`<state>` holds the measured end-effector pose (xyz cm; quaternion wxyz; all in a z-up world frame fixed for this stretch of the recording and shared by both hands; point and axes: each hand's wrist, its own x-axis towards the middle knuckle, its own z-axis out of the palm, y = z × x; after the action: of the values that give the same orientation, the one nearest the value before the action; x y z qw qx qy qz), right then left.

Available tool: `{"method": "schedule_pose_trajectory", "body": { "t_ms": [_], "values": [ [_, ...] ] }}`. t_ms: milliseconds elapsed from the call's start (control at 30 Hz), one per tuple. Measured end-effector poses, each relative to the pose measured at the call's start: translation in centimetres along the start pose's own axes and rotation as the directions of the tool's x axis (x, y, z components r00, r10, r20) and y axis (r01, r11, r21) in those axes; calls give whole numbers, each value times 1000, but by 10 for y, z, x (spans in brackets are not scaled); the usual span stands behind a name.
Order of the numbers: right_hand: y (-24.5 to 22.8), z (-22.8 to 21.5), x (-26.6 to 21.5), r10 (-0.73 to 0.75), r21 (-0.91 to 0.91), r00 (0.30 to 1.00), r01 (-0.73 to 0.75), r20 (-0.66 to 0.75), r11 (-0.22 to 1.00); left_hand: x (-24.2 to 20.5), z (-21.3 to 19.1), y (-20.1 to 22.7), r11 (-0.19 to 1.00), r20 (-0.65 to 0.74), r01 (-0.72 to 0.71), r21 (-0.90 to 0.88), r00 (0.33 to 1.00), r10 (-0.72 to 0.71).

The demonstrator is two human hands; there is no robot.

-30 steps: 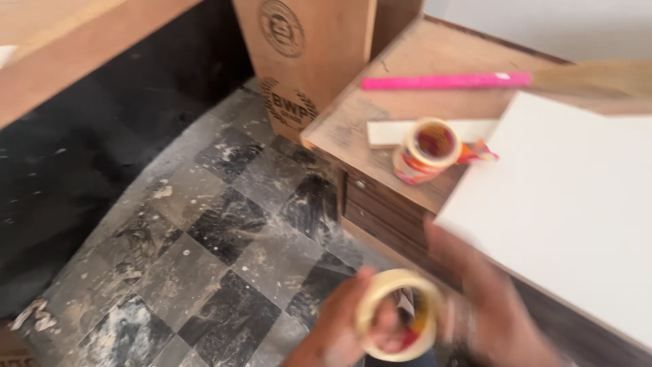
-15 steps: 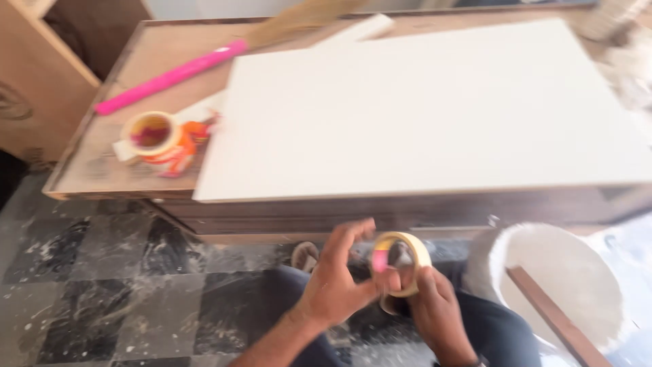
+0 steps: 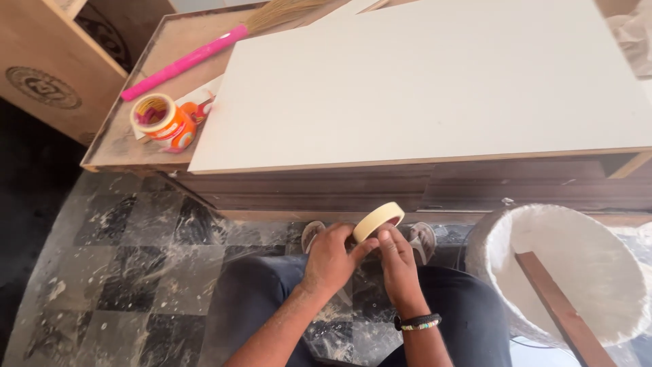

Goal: Applying masking tape to the edges of a white furniture panel after applying adhesive.

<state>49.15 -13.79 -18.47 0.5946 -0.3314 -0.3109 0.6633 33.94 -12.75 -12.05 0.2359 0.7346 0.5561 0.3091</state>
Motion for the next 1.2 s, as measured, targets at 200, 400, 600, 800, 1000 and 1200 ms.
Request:
{"method": "schedule_pose_trajectory", "body": {
  "t_ms": [200,400,600,800,1000,1200],
  "values": [
    [11,10,11,-40,-317,999,29,-30,948,-3,-45,-11,991,132,77,-108,989,-62],
    [16,0,-3,152,113,986,-144,-70,983,-31,-63,-32,960,52,-281,-11,958,282],
    [15,25,-24,206,-463,976,-212,-66,861,-32,-53,-54,876,307,263,-403,941,-141],
    [-13,62,-29,19,-842,987,127,160,524,-30,-58,-47,865,302,323,-385,929,-212],
    [-6,34,-20,127,-310,992,-114,21,944,-27,-61,-43,957,-46,-214,-197,977,209],
    [-3,24,-16,265,59,964,-264,-25,963,-24,-3,-60,964,227,-54,-260,967,115]
  ]
}}
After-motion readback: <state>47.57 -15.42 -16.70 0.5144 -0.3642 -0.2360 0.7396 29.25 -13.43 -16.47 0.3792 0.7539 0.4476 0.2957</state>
